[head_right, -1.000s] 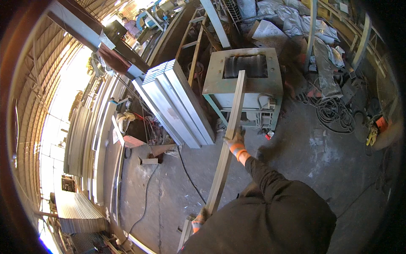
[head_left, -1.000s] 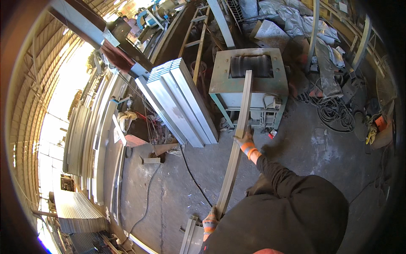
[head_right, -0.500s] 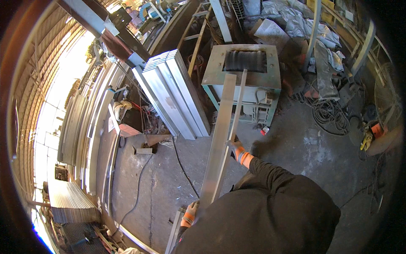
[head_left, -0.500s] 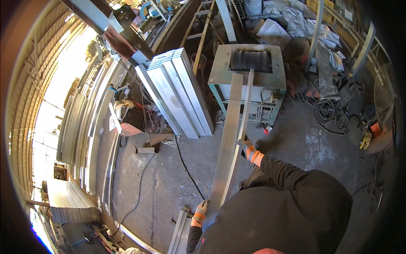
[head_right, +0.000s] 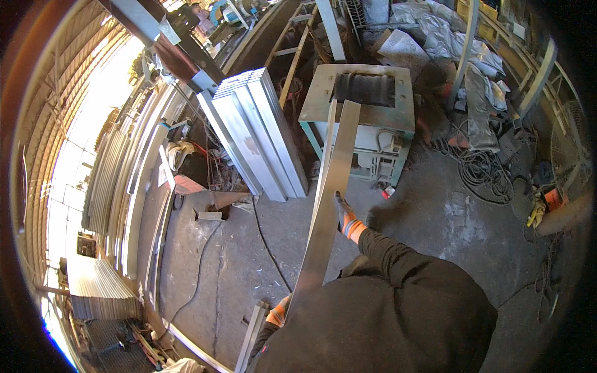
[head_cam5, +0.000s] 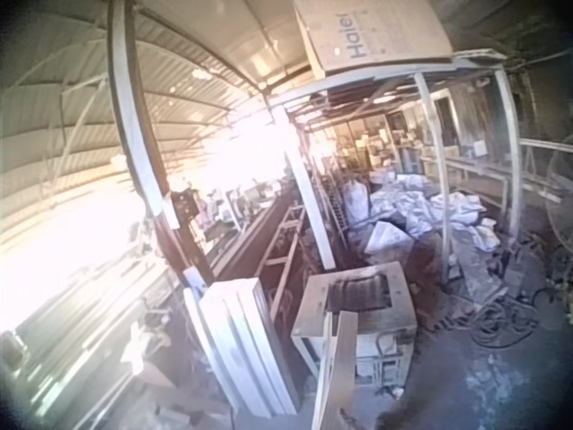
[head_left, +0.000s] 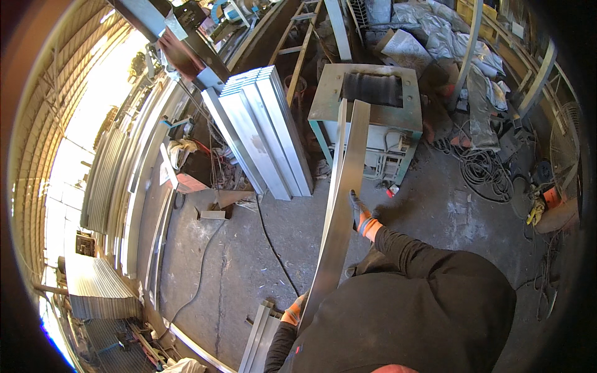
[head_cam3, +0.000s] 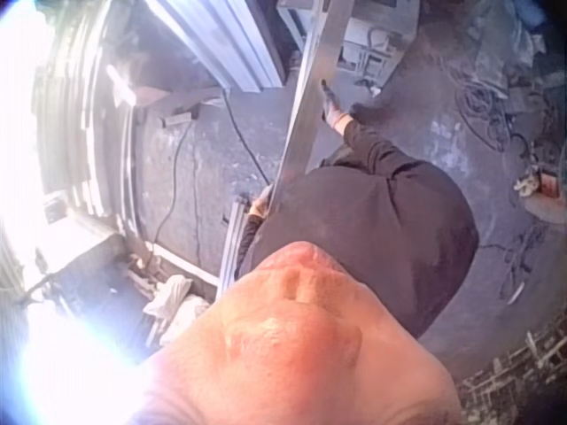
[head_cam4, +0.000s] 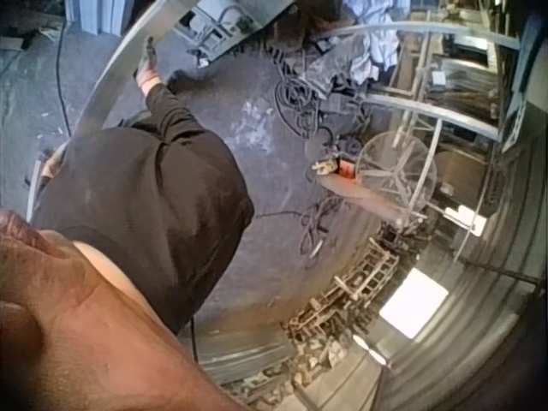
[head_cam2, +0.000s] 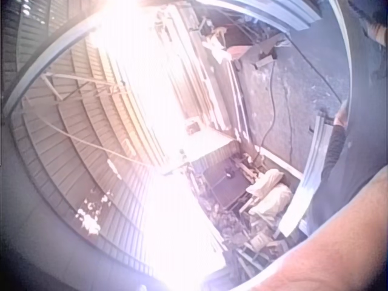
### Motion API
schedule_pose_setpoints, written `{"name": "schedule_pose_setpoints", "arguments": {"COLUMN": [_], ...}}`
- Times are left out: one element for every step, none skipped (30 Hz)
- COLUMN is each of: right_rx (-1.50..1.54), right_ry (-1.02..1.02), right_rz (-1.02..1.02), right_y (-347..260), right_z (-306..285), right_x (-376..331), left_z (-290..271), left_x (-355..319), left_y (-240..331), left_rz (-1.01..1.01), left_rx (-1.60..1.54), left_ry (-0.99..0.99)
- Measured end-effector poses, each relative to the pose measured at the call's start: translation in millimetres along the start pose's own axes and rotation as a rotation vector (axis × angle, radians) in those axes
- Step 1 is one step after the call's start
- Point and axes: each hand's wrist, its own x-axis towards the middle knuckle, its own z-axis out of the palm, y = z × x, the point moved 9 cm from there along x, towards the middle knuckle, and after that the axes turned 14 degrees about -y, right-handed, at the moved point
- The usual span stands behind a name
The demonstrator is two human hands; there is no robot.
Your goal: The person repeatedly picks up long metal profiles, runs them through a grinding machine, and stacks them into a growing pile. The person handles the profiles one at a time, aligning them carefully in the stack.
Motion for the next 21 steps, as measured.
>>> {"name": "schedule_pose_setpoints", "arguments": {"right_rx": [0.144,0.291,0.249,0.212,0.164,0.131,0.084,0.058,-0.034,-0.034,-0.079,-0.126,-0.057,0.018,0.087,0.188,0.282,0.356,0.407,0.437,0.448], "right_ry": [-0.146,-0.207,-0.304,-0.315,-0.238,-0.261,-0.196,-0.068,-0.081,-0.173,-0.187,-0.124,-0.195,-0.211,-0.178,-0.247,-0.269,-0.241,-0.279,-0.266,-0.168], "right_rz": [0.047,0.112,0.116,0.138,0.164,0.078,-0.002,-0.036,0.033,0.035,-0.025,-0.032,-0.003,0.059,0.136,0.133,0.144,0.161,0.123,0.089,0.062], "right_y": [6.6,16.3,17.8,23.3,31.8,30.4,28.7,31.1,38.1,40.1,36.5,35.3,39.5,46.1,54.2,56.1,59.1,63.8,62.2,61.5,61.6], "right_z": [12.2,16.5,23.0,20.8,11.5,11.6,5.1,-4.8,-4.9,4.3,7.2,2.9,10.9,13.7,13.4,22.1,26.9,27.2,31.7,31.0,21.8], "right_x": [2.2,2.5,7.8,13.2,19.5,28.6,37.0,44.8,47.6,53.6,55.5,56.6,59.1,60.0,61.9,64.7,68.6,73.3,79.1,84.9,89.4], "left_z": [5.7,10.1,14.6,18.7,22.2,25.3,28.8,31.5,34.1,35.5,36.8,36.4,36.4,41.9,37.4,39.5,43.6,38.9,33.8,33.4,34.5], "left_x": [-1.8,-4.6,-5.7,-8.4,-11.5,-15.4,-19.6,-24.8,-30.7,-37.5,-43.1,-48.0,-51.5,-52.5,-52.6,-50.9,-48.6,-44.0,-39.2,-36.5,-34.8], "left_y": [-0.2,-0.6,0.3,0.1,0.7,0.5,1.1,1.4,1.8,1.6,2.3,4.4,7.8,13.5,24.6,36.1,48.4,48.6,42.5,48.9,58.2], "left_rz": [-0.009,-0.017,-0.019,-0.021,-0.022,-0.020,-0.016,-0.012,-0.009,-0.007,-0.005,-0.003,0.003,0.020,0.050,0.089,0.126,0.067,-0.030,-0.033,-0.015], "left_rx": [-0.023,-0.047,-0.068,-0.097,-0.124,-0.155,-0.189,-0.231,-0.273,-0.311,-0.340,-0.333,-0.303,-0.256,-0.001,0.239,0.479,0.496,0.349,0.478,0.598], "left_ry": [-0.017,-0.030,-0.041,-0.050,-0.058,-0.061,-0.065,-0.069,-0.070,-0.066,-0.064,-0.057,-0.055,-0.120,-0.075,-0.076,-0.084,-0.010,0.041,0.104,0.154]}}
